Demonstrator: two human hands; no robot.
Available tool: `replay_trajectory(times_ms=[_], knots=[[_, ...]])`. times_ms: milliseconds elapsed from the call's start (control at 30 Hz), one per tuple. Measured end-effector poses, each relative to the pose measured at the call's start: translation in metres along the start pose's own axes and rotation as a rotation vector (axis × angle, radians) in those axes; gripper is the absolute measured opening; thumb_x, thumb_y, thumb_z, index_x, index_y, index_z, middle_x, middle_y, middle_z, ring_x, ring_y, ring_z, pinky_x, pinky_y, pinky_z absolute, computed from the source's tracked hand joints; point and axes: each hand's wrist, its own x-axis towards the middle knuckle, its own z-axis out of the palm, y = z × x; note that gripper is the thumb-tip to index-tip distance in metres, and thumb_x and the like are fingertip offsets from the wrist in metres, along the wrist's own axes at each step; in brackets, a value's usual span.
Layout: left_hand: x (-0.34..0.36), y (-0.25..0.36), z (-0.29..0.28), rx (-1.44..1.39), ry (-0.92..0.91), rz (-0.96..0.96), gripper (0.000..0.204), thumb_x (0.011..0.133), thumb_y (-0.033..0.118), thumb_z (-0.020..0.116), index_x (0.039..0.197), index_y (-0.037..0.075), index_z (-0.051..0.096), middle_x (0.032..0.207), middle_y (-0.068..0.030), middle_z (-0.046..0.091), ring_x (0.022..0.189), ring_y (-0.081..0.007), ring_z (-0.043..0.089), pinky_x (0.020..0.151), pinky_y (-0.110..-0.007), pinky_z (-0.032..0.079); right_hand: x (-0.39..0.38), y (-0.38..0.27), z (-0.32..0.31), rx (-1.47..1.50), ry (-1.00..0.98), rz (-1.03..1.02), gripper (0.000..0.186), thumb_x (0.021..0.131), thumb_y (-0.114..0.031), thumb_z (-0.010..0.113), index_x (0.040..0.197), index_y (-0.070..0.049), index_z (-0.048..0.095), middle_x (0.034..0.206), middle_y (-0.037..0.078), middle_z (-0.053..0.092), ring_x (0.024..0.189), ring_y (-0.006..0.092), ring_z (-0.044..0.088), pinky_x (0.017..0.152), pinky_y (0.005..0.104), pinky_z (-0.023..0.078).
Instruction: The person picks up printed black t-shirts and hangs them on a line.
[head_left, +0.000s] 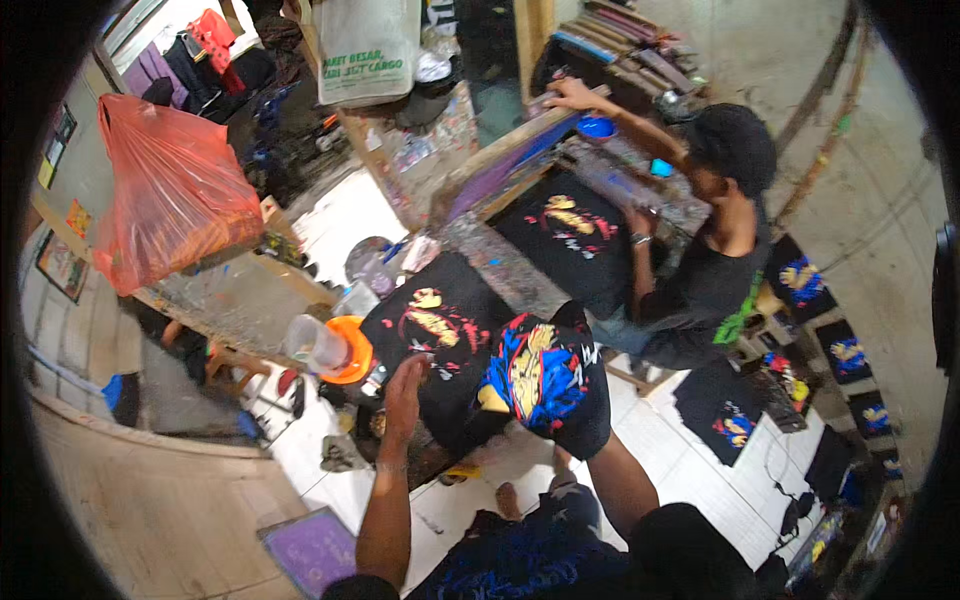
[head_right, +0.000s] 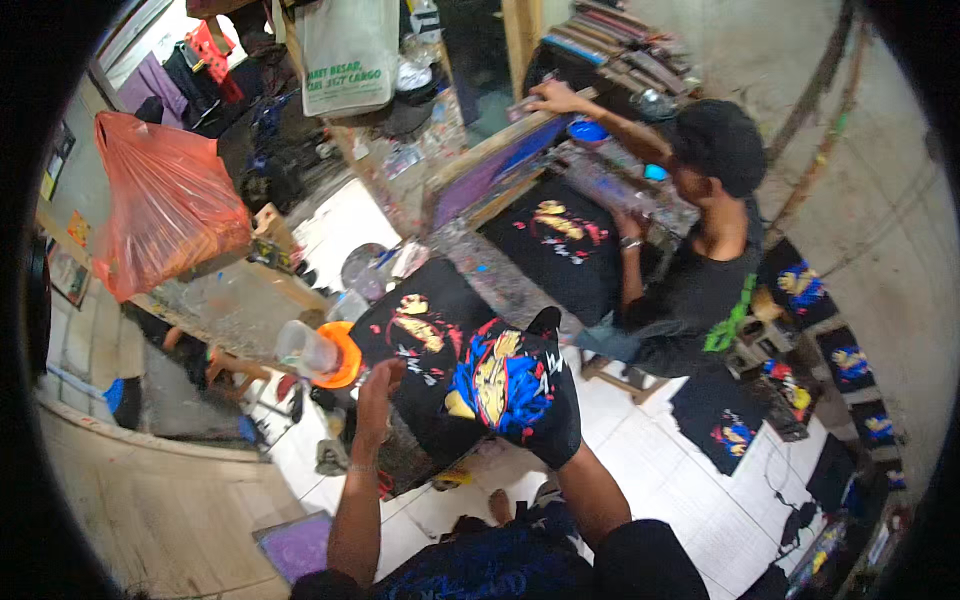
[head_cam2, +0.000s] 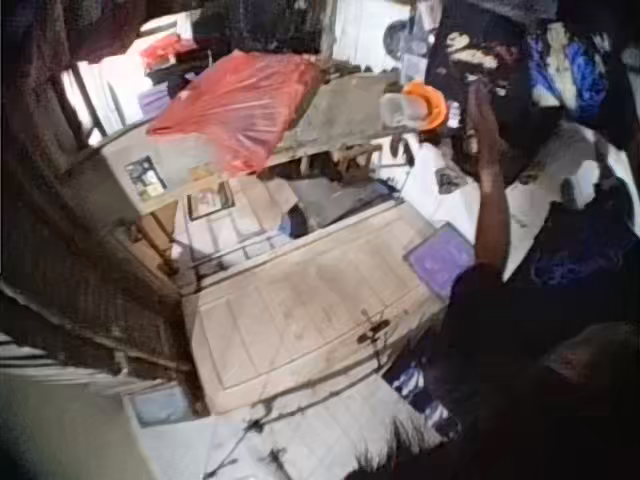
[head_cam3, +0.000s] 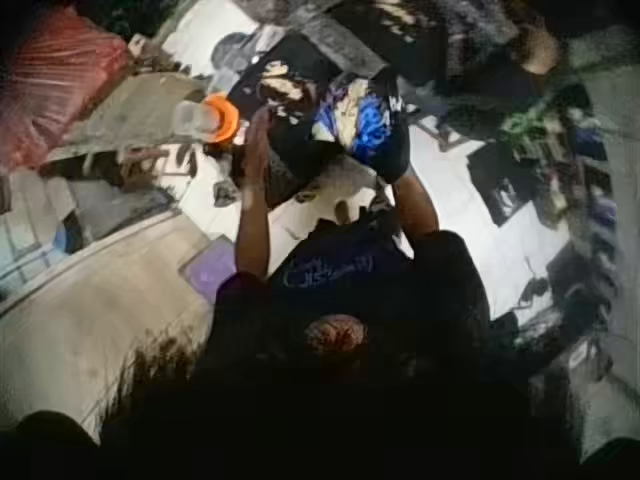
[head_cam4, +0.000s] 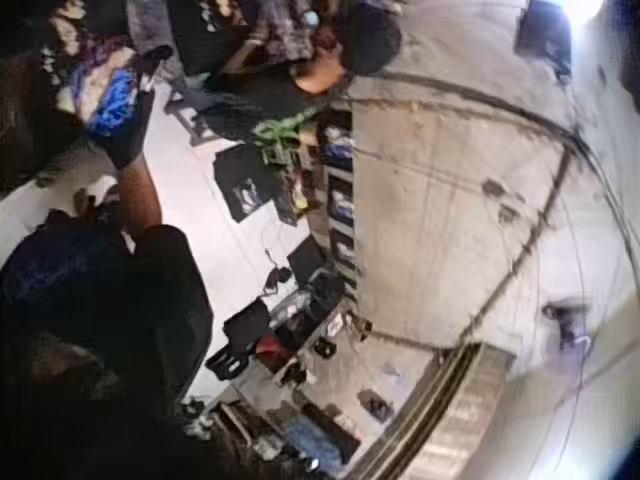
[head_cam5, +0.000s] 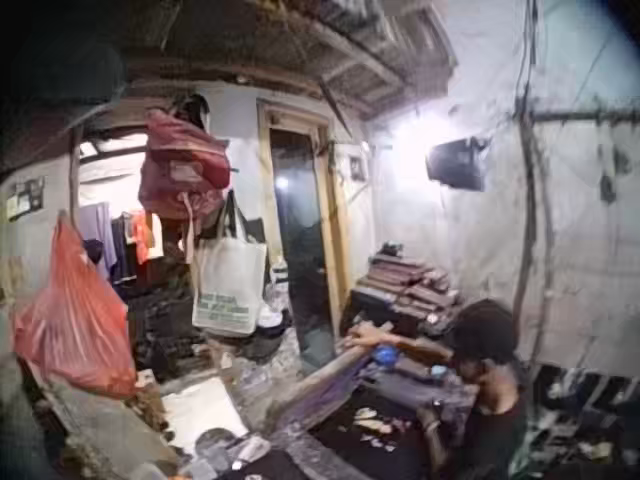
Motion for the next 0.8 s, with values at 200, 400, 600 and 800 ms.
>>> replay_trajectory(times_ms=[200,400,600,800], knots=[[-0.082,0.006,0.176,-0.573,-0.674,-0.662,0.052,0.091,0.041,0.041,0.123,0.001,0.046,0.125,-0.0076,0.049,0.115,-0.0155,0.045,0.097,-0.03,0.034,-0.198,-0.096,-0.007,0.581,0.271,0.022,0.058,0.066,-0.022,0.072,0.117,-0.008,0.048,0.118,0.011,0.051,0.108,0.0231,0.049,0.095,0.0351,0.037],[-0.18,0.001,0.296,-0.913,-1.037,-1.01,0.037,0.089,0.028,0.049,0.109,-0.002,0.055,0.106,-0.0117,0.061,0.097,-0.0241,0.059,0.09,-0.037,0.043,-0.359,-0.123,-0.064,-0.135,0.514,-0.14,0.046,0.078,-0.027,0.059,0.119,-0.008,0.048,0.119,0.009,0.052,0.11,0.0235,0.048,0.099,0.0388,0.034],[-0.134,-0.013,0.36,-0.723,-1.223,-0.738,0.019,0.088,0.012,0.052,0.092,-0.004,0.06,0.094,-0.0101,0.063,0.089,-0.017,0.061,0.082,-0.03,0.047,-0.421,-0.068,-0.18,0.182,0.77,-0.361,0.045,0.083,-0.036,0.048,0.114,-0.004,0.052,0.113,0.013,0.056,0.104,0.0264,0.053,0.094,0.0395,0.039],[-0.214,0.011,0.489,-0.366,-1.339,-0.52,0.021,0.09,0.017,0.051,0.087,-0.002,0.061,0.086,-0.0039,0.062,0.076,-0.0113,0.057,0.071,-0.026,0.044,-0.56,-0.1,-0.293,0.527,1.032,-0.606,0.062,0.087,-0.051,0.034,0.113,0.002,0.054,0.111,0.019,0.057,0.102,0.0314,0.055,0.093,0.0441,0.041]])
